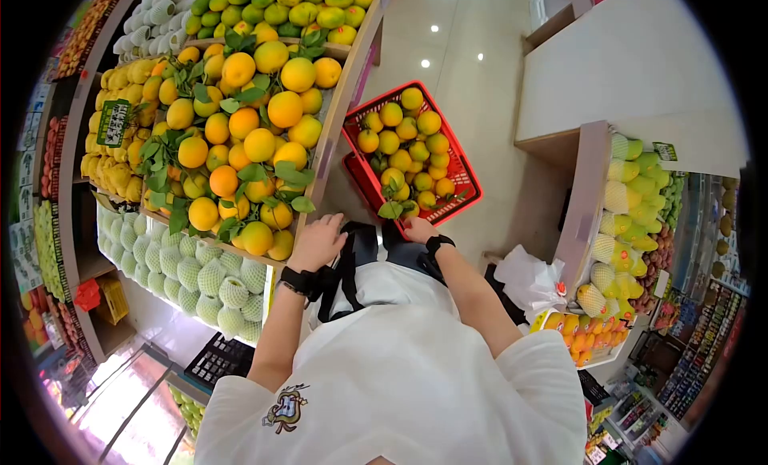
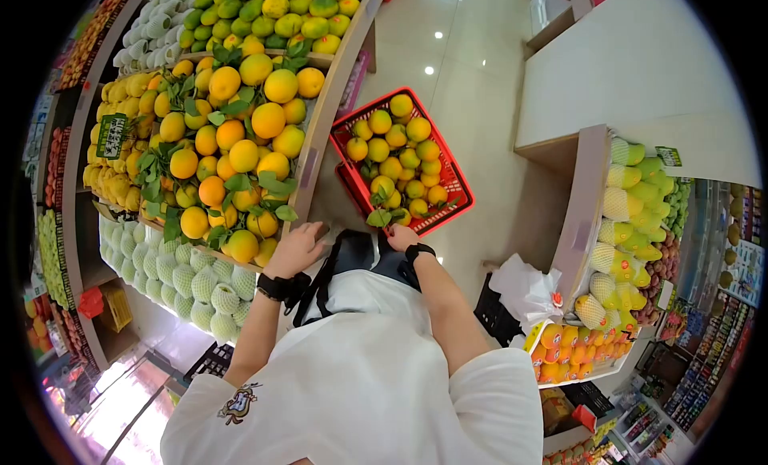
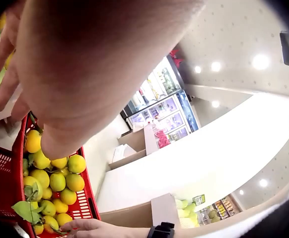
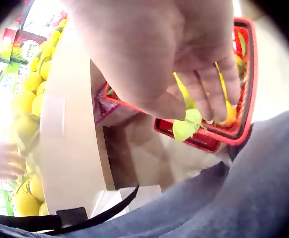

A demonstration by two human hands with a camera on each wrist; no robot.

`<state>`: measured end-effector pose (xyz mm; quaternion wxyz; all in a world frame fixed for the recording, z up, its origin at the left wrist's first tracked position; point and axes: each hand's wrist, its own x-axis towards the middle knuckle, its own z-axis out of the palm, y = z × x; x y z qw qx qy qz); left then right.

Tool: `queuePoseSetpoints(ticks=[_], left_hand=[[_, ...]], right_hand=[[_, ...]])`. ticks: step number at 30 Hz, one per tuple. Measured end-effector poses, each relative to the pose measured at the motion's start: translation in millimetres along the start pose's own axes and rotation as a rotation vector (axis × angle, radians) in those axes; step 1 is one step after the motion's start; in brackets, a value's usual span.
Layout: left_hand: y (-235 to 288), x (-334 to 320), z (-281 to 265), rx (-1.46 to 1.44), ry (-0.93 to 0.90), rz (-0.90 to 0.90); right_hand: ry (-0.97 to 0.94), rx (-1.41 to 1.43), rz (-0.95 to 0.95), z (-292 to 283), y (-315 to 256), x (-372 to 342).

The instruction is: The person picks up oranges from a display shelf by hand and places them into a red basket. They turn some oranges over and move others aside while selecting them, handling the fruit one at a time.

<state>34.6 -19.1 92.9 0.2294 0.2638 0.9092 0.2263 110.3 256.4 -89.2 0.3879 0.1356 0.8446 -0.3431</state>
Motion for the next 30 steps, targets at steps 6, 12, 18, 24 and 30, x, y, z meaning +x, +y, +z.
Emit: queuePoseSetpoints(ticks=[6,12,18,24,30], left_hand=[[-16,24,12,0.088,-0.132,-0.07],[5,29,65,-0.158,-0.067,-0.129],[11,-2,125,-0.188,-0.355,-0.261],[-1,2,146,-0.28,-0.281,-0.437],[6,5,131,-0.228,-0.214,-0.41]], right_hand=[[-0.036,0.174,-0.08,50,24,14],[0.203,0.399,0.214,30,51,93],[0.434,0.323,0.238,11,37,220],[0.076,0.255,0.519,44,46,281],[0.442,0.606,-0.051,23,36,201]])
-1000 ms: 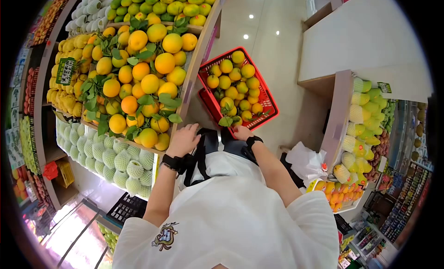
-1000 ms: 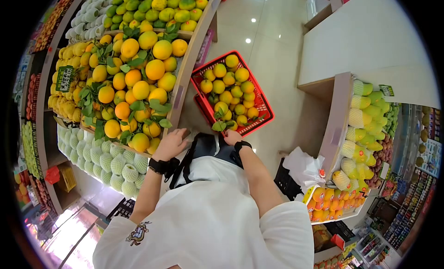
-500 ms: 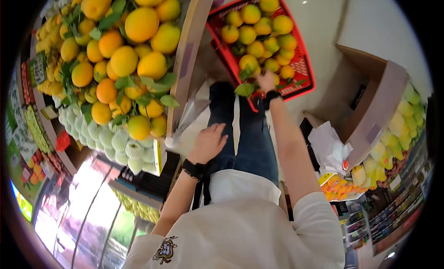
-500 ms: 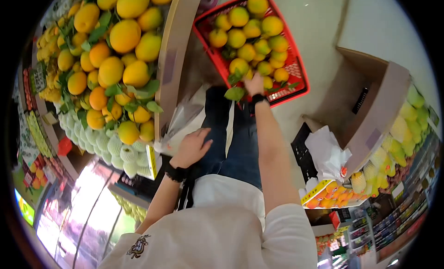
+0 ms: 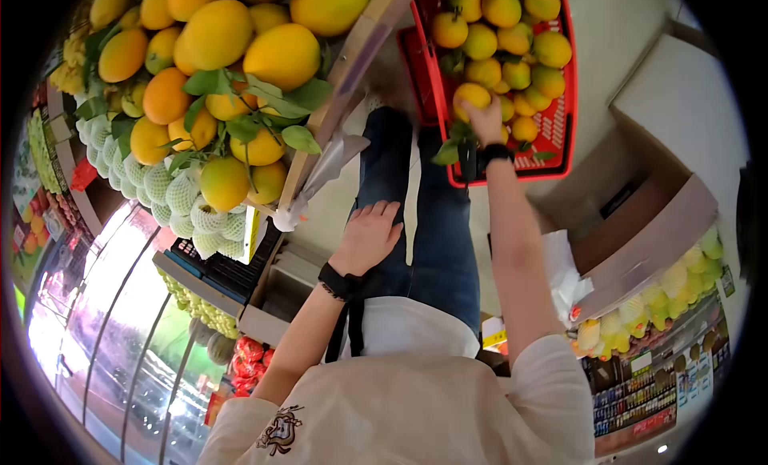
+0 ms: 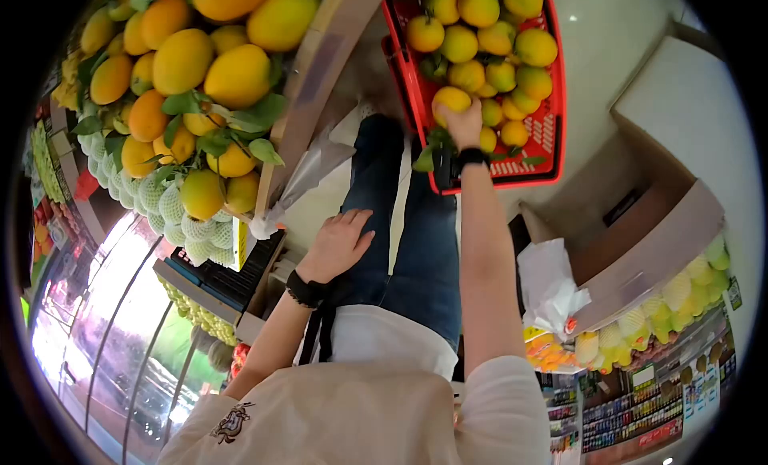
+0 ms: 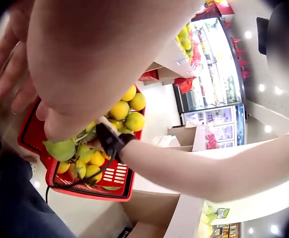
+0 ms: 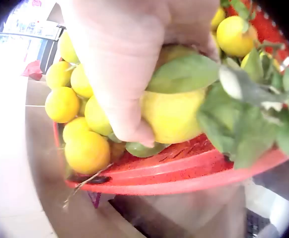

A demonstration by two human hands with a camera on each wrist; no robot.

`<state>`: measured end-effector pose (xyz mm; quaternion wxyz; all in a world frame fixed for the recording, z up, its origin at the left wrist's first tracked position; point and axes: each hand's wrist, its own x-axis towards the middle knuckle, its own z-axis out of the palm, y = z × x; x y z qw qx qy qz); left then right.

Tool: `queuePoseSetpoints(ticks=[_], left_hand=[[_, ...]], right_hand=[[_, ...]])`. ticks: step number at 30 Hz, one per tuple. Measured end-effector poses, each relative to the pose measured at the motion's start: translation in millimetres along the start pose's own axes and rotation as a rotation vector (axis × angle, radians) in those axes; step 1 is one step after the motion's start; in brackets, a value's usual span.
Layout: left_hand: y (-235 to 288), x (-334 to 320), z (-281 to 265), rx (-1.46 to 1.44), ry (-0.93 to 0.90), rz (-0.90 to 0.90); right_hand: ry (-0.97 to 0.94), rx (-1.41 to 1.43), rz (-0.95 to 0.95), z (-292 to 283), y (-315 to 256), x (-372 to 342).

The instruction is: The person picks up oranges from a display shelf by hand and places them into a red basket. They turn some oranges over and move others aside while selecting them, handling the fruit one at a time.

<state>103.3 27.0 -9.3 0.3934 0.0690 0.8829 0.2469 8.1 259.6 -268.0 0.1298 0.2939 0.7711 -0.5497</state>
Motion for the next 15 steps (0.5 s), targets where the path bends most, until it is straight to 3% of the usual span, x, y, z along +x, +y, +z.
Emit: queuePoseSetpoints(ticks=[1,3,6,9,14,15], left_hand=[[3,0,-6,0.005,0.02,0.019],[9,0,-19,0.003,0.081,0.069],[24,6,-45,-0.013,0.15,0.147],[46,8,-67,-0.229,0.257,0.256],[90,-8,-98,-0.697,0.188,0.285],[105,-18,-108,-0.939,0.144,0.313]], right_hand=[[-0.003,-0.074,-0.04,-12,-26,-19],[0.074,-0.271,-0.327,-37,-67,-53],[0.05,-0.221,-0.407,-76,-130,-97],[0.043,-0.18,-0.466,-105,-183,-138],[-0.179,-0.139,-0.694,-122,-255,-199],[-0.236,-0.158,-0.784,-122,-269,-212]])
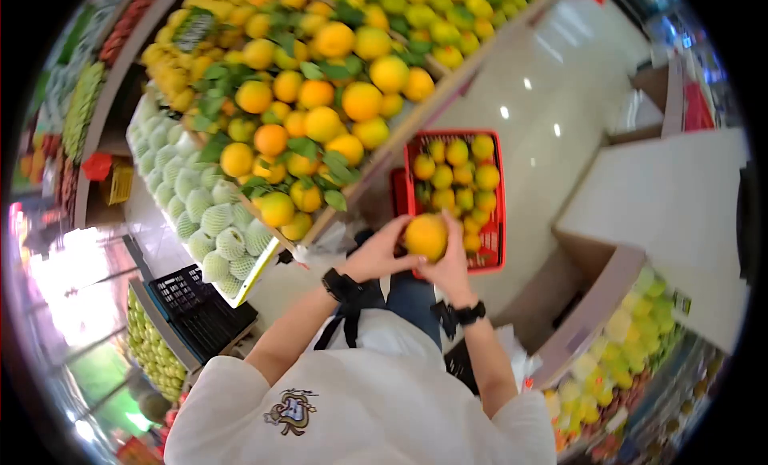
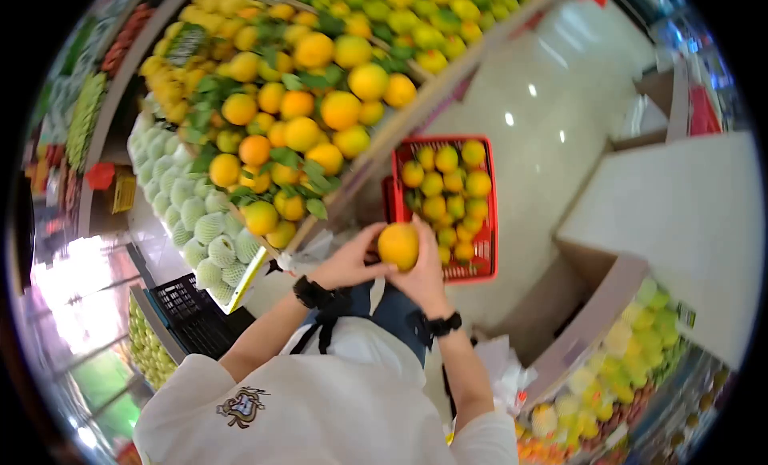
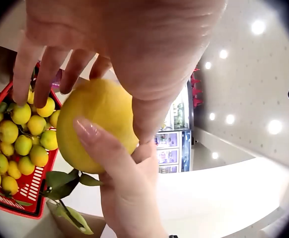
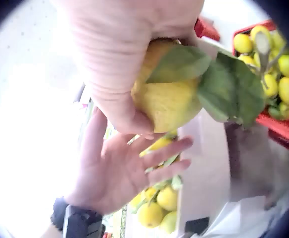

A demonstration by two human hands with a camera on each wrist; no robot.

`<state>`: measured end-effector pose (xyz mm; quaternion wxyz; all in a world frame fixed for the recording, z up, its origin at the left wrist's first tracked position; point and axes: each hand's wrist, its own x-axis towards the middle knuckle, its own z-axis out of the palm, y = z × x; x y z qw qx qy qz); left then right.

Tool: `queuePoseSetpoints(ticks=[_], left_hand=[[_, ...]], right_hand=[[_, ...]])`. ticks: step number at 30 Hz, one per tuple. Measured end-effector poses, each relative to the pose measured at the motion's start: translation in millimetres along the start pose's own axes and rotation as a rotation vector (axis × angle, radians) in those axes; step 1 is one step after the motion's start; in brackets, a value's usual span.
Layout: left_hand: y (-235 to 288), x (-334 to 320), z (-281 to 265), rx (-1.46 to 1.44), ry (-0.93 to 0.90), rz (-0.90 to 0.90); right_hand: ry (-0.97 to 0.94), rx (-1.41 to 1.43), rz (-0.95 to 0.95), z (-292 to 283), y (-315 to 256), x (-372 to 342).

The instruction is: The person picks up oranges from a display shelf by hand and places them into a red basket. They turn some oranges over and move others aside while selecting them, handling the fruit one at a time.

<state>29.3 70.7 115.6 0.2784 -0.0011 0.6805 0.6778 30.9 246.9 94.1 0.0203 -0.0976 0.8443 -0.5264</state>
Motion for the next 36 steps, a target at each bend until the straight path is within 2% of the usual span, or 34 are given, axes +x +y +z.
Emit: queuePoseSetpoints(ticks=[2,4,5,8,12,13,14,16,19,24,25,29,33,36], left_hand=[[10,-9,-2,0.316,0.103,0.132],[21,-25,-7,0.25,0.153,0.168],[23,-35,-8,0.237,0.233,0.19],[35,-70,-19,0.212,0.362,0.113],[3,-96,-48,0.203,0.721,0.118],[9,-105,-56,0.177,0.834,0.06],[-3,-106,-74,0.265,0.937,0.059],[13,-114,-102,0.288,1.056,0.092],[34,-107,-155,0.48,1.133,0.234],[90,-66,-223,0.907,1.189,0.481],[96,-55,-231,0.964,1.174,0.508],[90,-8,-265,1.209,0.969,0.418],[45,37,-286,1.175,0.818,0.329],[-5,59,-293,1.169,0.853,0.148]], right_hand=[[-0.134,0.04,-0.051,3,-37,-1],[-0.097,0.054,-0.063,14,-49,-5],[-0.14,0.124,-0.048,16,-59,-4],[-0.284,0.11,-0.173,27,-76,3],[-0.49,0.119,-0.24,46,-83,6],[-0.51,0.122,-0.291,47,-90,7],[-0.55,0.125,-0.251,49,-91,6],[-0.617,0.117,-0.166,49,-88,-2],[-0.574,0.078,-0.111,47,-76,-18],[-0.471,0.114,0.143,31,-60,-34],[-0.384,0.07,0.081,32,-51,-35],[-0.333,-0.011,0.289,30,-54,-36],[-0.234,0.035,0.224,55,-64,-41],[-0.335,0.115,0.282,68,-72,-41]])
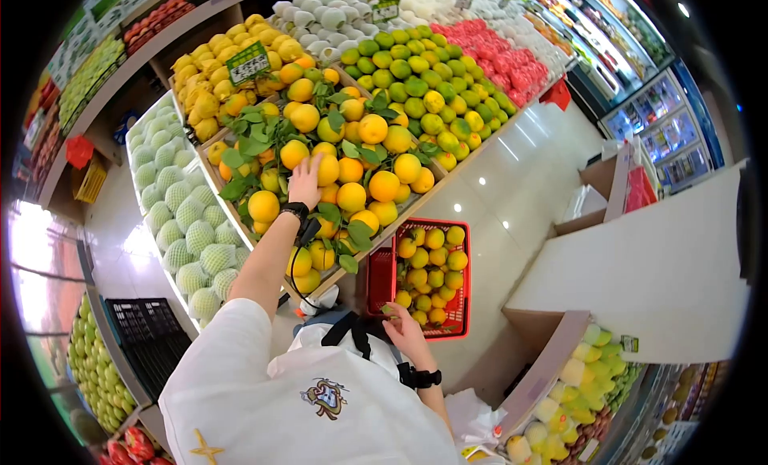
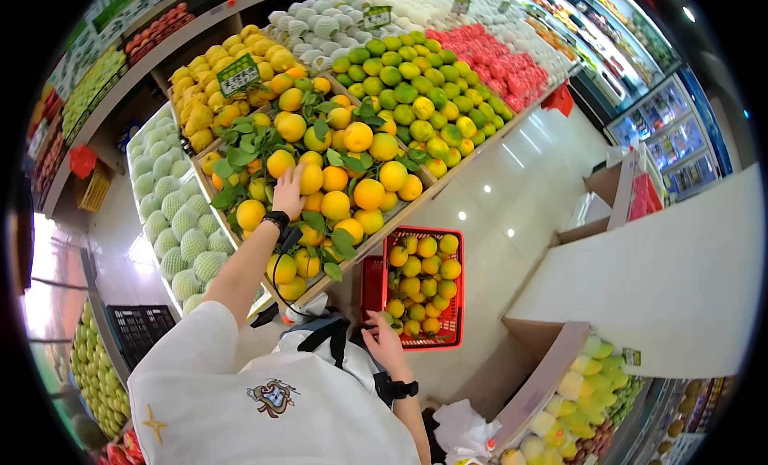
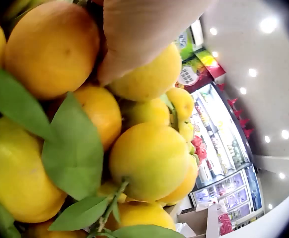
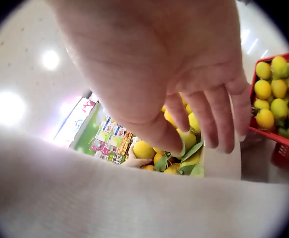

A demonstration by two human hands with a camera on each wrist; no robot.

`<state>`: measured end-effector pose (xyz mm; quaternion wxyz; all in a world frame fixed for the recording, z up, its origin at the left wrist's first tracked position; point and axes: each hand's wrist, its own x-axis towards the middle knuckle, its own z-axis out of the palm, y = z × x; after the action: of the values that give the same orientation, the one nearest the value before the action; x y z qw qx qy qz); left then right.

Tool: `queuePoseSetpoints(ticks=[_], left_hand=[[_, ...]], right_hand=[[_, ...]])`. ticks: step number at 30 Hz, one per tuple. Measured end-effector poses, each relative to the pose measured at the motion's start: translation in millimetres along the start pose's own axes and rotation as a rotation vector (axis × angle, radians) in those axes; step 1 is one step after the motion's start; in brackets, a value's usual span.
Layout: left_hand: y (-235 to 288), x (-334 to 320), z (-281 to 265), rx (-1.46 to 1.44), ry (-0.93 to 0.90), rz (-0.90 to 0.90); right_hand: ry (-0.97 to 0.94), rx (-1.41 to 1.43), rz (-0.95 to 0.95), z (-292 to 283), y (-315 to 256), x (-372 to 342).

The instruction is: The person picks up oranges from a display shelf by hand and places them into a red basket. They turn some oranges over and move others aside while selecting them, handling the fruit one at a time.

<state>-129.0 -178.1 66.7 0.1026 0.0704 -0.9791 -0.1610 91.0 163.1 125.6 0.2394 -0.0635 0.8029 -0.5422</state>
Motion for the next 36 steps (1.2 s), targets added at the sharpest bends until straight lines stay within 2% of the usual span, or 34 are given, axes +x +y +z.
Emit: queuePoseSetpoints(ticks=[4,5,9,10,12,13,14,16,18,19,20,22,24,26,27,30,32,33,34,36], left_hand=[[-6,-1,18,-0.045,0.052,-0.049],[-7,0,15,-0.039,-0.007,-0.048],[-4,-1,6,0.116,-0.045,0.003],[2,-6,4,0.163,0.019,-0.002],[15,-25,-4,0.18,0.135,0.19],[31,-47,-15,0.099,-0.026,0.285],[59,-75,-22,0.011,-0.209,0.419],[96,-118,-43,-0.366,-0.655,0.573],[118,-144,-42,-0.569,-1.216,0.78],[122,-154,-43,-0.584,-1.318,0.735],[127,-160,-42,-0.596,-1.416,0.686],[134,-160,-31,-0.299,-1.235,0.649],[142,-148,-27,0.088,-0.974,0.74],[148,-130,-21,-0.021,-0.86,0.712],[148,-124,-13,-0.06,-0.817,0.723],[177,-120,-15,-0.082,-0.684,0.621],[179,-140,-1,-0.13,-0.624,0.547],[185,-152,1,-0.116,-0.684,0.509],[191,-165,2,-0.106,-0.742,0.464],[189,-208,13,-0.171,-0.798,0.412]], right_hand=[[0.138,0.131,0.009,7,-14,-1],[0.164,0.122,0.048,9,-7,0],[0.206,-0.049,0.13,14,20,5],[0.194,-0.116,0.163,16,28,6],[0.124,-0.208,0.195,21,42,14],[0.143,-0.258,0.161,27,51,16],[0.058,-0.243,0.171,30,55,21],[-0.016,-0.269,0.169,40,76,31],[-0.069,-0.304,0.148,44,82,39],[-0.076,-0.295,0.21,46,81,46],[-0.078,-0.322,0.163,47,85,48],[-0.027,-0.274,0.124,48,91,50],[0.002,-0.126,0.185,43,102,49],[-0.021,0.055,0.285,35,121,48],[0.0,0.1,0.266,34,143,45],[0.007,0.437,0.568,19,203,41],[-0.017,0.155,0.534,-7,226,44],[0.012,0.044,0.509,-22,230,48],[0.038,-0.011,0.514,-41,225,61],[0.017,-0.016,0.433,-61,248,93]])
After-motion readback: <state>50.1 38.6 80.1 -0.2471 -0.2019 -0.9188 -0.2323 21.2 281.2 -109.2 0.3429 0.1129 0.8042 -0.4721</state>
